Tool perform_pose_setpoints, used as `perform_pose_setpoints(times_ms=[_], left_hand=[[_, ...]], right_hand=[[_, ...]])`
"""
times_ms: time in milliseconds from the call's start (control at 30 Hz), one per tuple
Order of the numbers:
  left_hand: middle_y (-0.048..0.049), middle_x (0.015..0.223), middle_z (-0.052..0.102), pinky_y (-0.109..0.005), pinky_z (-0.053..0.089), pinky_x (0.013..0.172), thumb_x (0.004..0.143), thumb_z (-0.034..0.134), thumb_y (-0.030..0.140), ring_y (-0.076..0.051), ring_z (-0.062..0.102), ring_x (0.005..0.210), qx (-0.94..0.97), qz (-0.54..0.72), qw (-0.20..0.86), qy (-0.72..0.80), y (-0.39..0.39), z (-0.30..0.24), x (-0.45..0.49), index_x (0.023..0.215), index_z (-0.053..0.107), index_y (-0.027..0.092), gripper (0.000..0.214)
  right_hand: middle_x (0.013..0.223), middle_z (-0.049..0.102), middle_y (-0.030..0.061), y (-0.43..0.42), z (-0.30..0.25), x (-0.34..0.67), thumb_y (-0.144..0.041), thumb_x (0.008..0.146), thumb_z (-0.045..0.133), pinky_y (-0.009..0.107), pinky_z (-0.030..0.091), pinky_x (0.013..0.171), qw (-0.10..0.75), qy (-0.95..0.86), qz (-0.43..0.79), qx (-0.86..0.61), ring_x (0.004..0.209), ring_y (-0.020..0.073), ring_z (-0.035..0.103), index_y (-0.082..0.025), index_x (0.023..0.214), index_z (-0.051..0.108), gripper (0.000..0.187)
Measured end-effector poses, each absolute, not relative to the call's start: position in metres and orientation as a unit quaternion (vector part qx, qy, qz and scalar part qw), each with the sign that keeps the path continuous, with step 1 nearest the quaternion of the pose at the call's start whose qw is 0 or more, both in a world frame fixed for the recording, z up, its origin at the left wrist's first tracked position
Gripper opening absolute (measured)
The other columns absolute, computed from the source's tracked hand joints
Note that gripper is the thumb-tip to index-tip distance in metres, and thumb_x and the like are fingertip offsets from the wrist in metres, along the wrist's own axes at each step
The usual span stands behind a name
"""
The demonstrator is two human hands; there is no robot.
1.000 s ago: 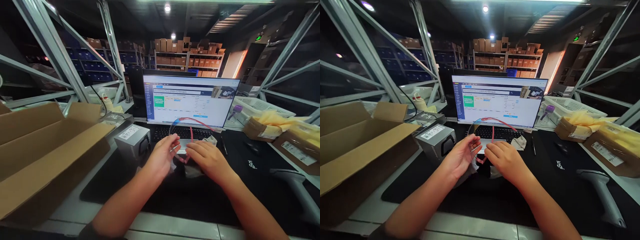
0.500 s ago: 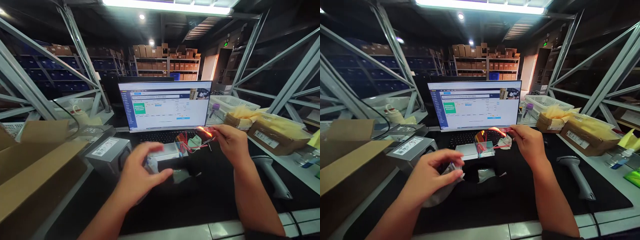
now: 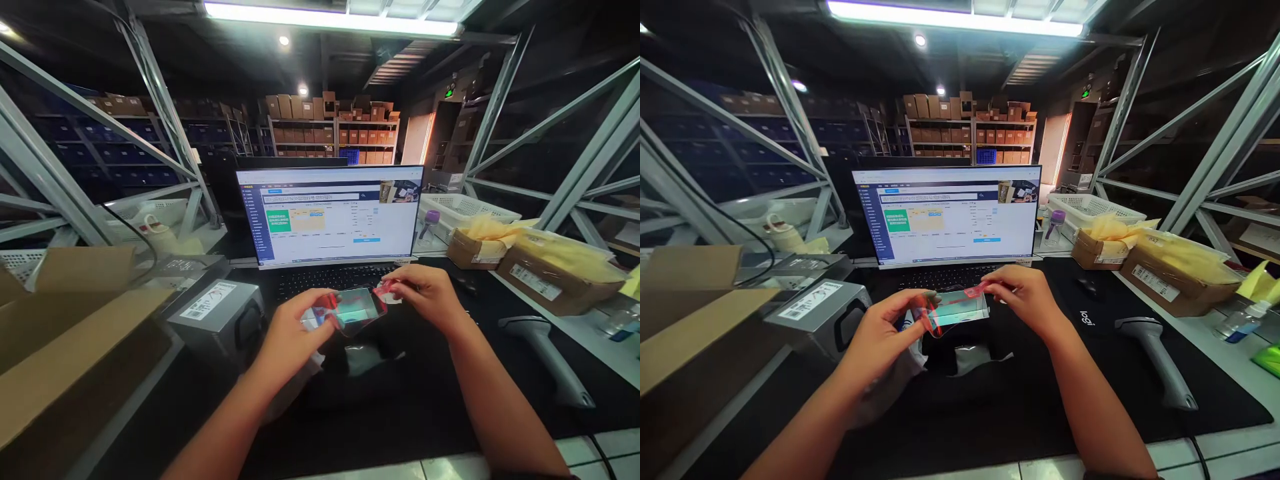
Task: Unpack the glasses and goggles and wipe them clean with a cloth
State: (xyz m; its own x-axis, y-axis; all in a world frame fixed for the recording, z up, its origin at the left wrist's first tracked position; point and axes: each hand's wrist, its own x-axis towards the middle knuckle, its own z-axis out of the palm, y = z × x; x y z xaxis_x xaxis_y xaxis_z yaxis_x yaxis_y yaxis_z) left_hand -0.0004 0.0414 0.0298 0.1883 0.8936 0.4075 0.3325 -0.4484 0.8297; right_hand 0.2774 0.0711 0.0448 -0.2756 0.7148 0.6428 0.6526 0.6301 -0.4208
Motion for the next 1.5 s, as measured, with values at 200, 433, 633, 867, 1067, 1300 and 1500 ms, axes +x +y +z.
perform_pose_setpoints(times_ms=[200,433,633,867,1067,1300,1500], left_hand=[[0.0009,0.091,0.075,-0.028,0.055,0.079,0.074,0.061,0.014,-0.016,0.068,0.082,0.716,0.504,0.177,0.45,0.035,0.03,0.001,0.107,0.074,0.025,0.038],[0.0004,0.1,0.077,-0.029,0.056,0.084,0.075,0.059,0.013,-0.017,0.071,0.088,0.733,0.524,0.105,0.421,0.027,0.034,-0.001,0.107,0.075,0.024,0.037],[-0.0002,0.096,0.077,-0.028,0.056,0.078,0.074,0.059,0.013,-0.016,0.07,0.082,0.73,0.528,0.1,0.423,0.021,0.037,-0.002,0.105,0.075,0.023,0.037],[-0.0001,0.084,0.072,-0.027,0.054,0.07,0.074,0.06,0.016,-0.016,0.065,0.075,0.704,0.524,0.127,0.463,0.023,0.037,-0.006,0.104,0.074,0.024,0.034],[0.0,0.086,0.069,-0.027,0.054,0.071,0.076,0.058,0.017,-0.013,0.062,0.07,0.669,0.554,0.164,0.468,0.023,0.037,-0.004,0.107,0.072,0.024,0.035],[-0.004,0.121,0.069,-0.029,0.058,0.081,0.078,0.057,0.014,-0.018,0.067,0.1,0.667,0.586,0.161,0.431,0.023,0.034,0.001,0.118,0.068,0.025,0.044],[-0.0058,0.134,0.065,-0.034,0.059,0.093,0.078,0.057,0.009,-0.022,0.066,0.116,0.687,0.584,0.109,0.418,0.014,0.03,0.009,0.127,0.063,0.025,0.052]], right_hand=[[0.134,0.064,0.0191,0.138,-0.007,0.303,-0.031,0.1,0.052,0.041,0.052,0.096,0.289,-0.7,0.025,-0.652,0.115,0.0298,0.066,-0.013,0.136,0.061,0.041],[0.111,0.071,0.0112,0.164,-0.054,0.308,-0.029,0.091,0.07,0.045,0.047,0.099,0.16,-0.71,0.006,-0.686,0.112,0.025,0.063,-0.013,0.099,0.071,0.019],[0.086,0.07,0.0111,0.163,-0.04,0.316,-0.026,0.083,0.07,0.034,0.043,0.081,0.252,-0.649,0.014,-0.718,0.097,0.0266,0.064,-0.018,0.065,0.064,0.021],[0.072,0.066,0.009,0.147,-0.004,0.315,-0.039,0.081,0.055,0.034,0.047,0.067,0.478,-0.55,0.177,-0.662,0.081,0.0271,0.063,-0.021,0.069,0.057,0.022],[0.093,0.074,0.0099,0.103,0.029,0.274,-0.054,0.072,0.068,0.043,0.057,0.082,0.539,-0.537,0.446,-0.471,0.093,0.0289,0.068,-0.02,0.082,0.069,0.035],[0.08,0.065,0.0021,0.026,0.035,0.198,-0.041,0.078,0.079,0.029,0.051,0.079,0.519,-0.485,0.677,-0.192,0.079,0.0162,0.059,-0.019,0.074,0.065,0.026],[0.066,0.056,0.0028,0.012,0.024,0.191,-0.049,0.09,0.066,0.028,0.038,0.06,0.483,-0.62,0.606,-0.125,0.062,0.0152,0.048,-0.02,0.072,0.069,0.035]])
